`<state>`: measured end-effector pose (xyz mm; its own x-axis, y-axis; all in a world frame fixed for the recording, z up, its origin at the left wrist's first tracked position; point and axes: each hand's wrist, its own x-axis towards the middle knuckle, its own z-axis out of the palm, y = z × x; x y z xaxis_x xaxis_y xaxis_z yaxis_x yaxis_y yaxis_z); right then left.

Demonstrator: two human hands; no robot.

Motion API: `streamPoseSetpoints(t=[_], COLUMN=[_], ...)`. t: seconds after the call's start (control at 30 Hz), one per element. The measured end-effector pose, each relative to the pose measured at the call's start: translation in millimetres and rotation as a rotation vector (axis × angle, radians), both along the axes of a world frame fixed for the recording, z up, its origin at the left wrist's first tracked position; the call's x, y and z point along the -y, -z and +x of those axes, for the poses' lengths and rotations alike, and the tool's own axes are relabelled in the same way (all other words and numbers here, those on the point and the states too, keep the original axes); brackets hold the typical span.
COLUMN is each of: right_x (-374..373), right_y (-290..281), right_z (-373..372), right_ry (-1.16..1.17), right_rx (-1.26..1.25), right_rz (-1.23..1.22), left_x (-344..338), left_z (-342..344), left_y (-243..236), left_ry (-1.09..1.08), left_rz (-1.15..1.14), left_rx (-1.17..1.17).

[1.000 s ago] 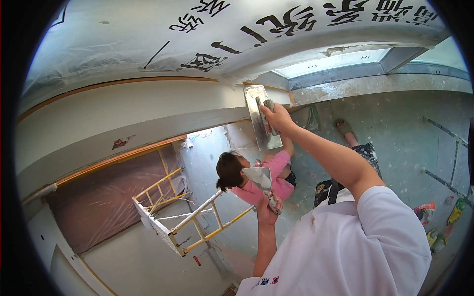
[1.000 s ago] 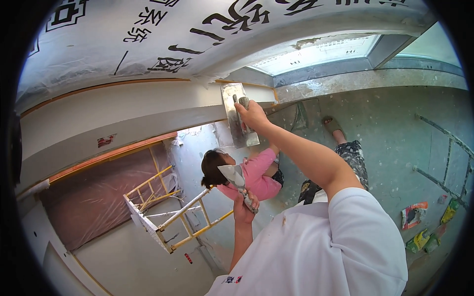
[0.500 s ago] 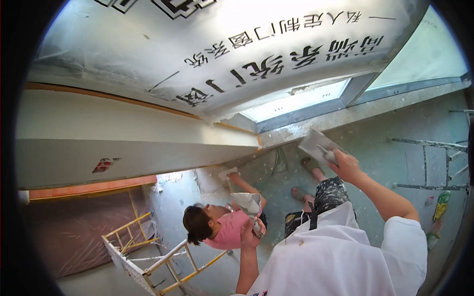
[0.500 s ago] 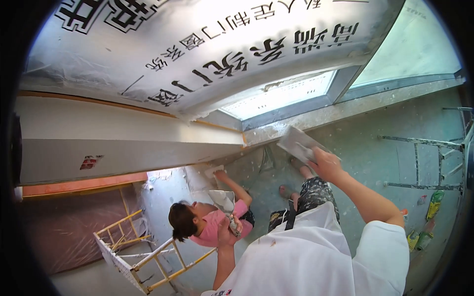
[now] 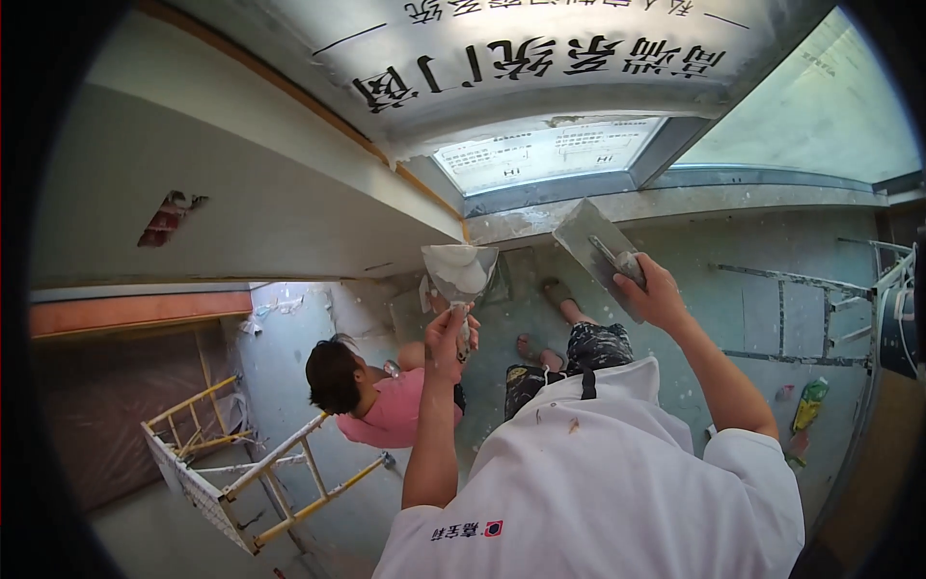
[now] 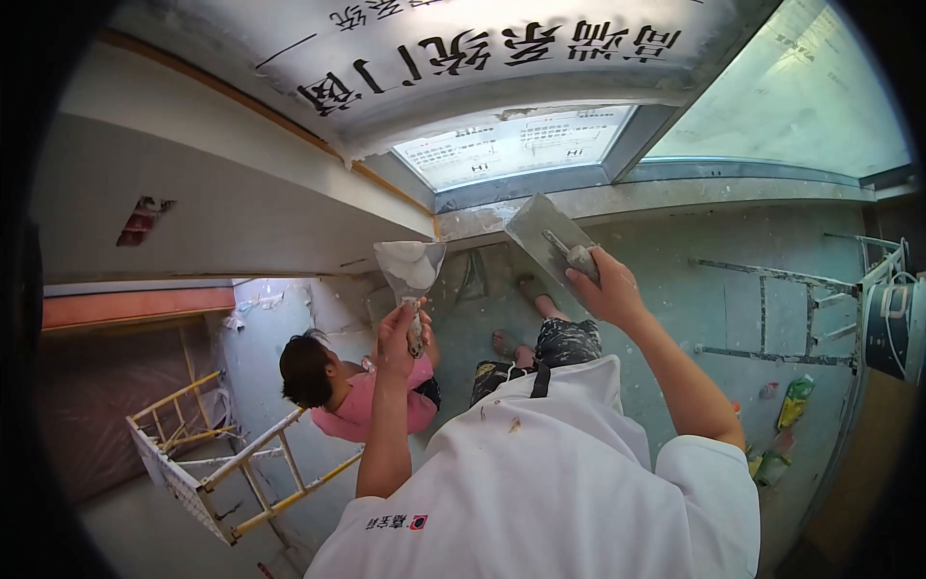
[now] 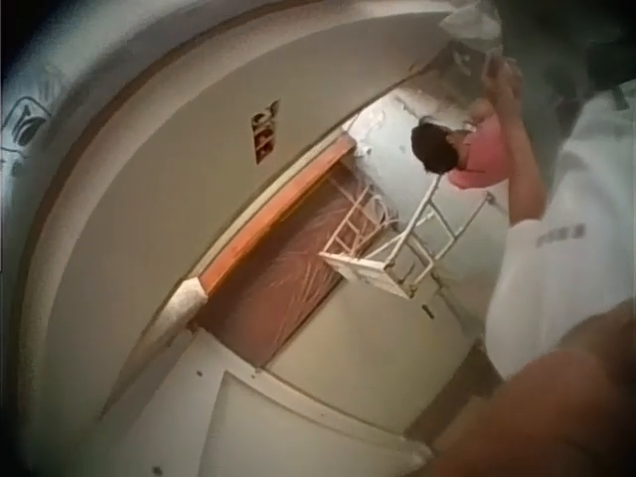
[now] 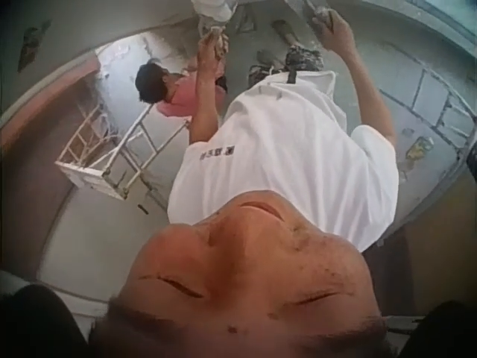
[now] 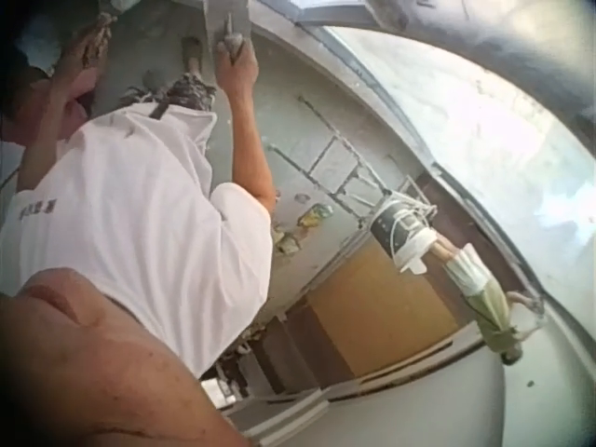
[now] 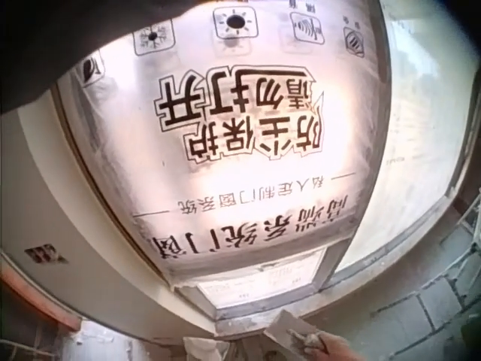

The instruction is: Applying and smoothing putty or plaster on walls and edges using a trowel and putty knife.

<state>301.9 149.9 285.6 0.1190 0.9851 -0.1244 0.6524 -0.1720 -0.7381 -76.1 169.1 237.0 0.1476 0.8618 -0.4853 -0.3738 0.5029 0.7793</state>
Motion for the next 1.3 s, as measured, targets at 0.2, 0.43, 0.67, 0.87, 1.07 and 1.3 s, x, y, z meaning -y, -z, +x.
streamPoseSetpoints(t=[0.2,0.43,0.67,0.87,1.07,1.3], right_x=[-2.0,-21.0,-62.7,-170.6,-254.2,-305.4], right_y=[-47.1,-44.5,-1.2,92.6,131.1,168.3], right_z=[-42.7,-77.6,-87.6,-71.4,-144.0,-198.8], right_ry=[-0.424,-0.629,-0.698,-0.535,-0.609,-0.742], right_rx=[0.22,0.243,0.174,-0.138,-0.196,-0.423], right_rz=[0.232,0.282,0.199,0.016,0.018,0.01], left_x=[6.9,9.4,21.2,33.6,72.7,110.1], left_z=[-12.3,-13.3,-16.9,-11.6,-2.4,10.3], left_y=[-12.8,-20.9,-13.2,-1.1,16.3,22.6], left_ry=[-0.046,-0.113,-0.171,-0.355,-0.44,-0.586], left_rz=[0.079,0.134,0.148,-0.036,-0.195,-0.334], left_rx=[-0.114,-0.246,-0.462,-0.221,-0.177,-0.199])
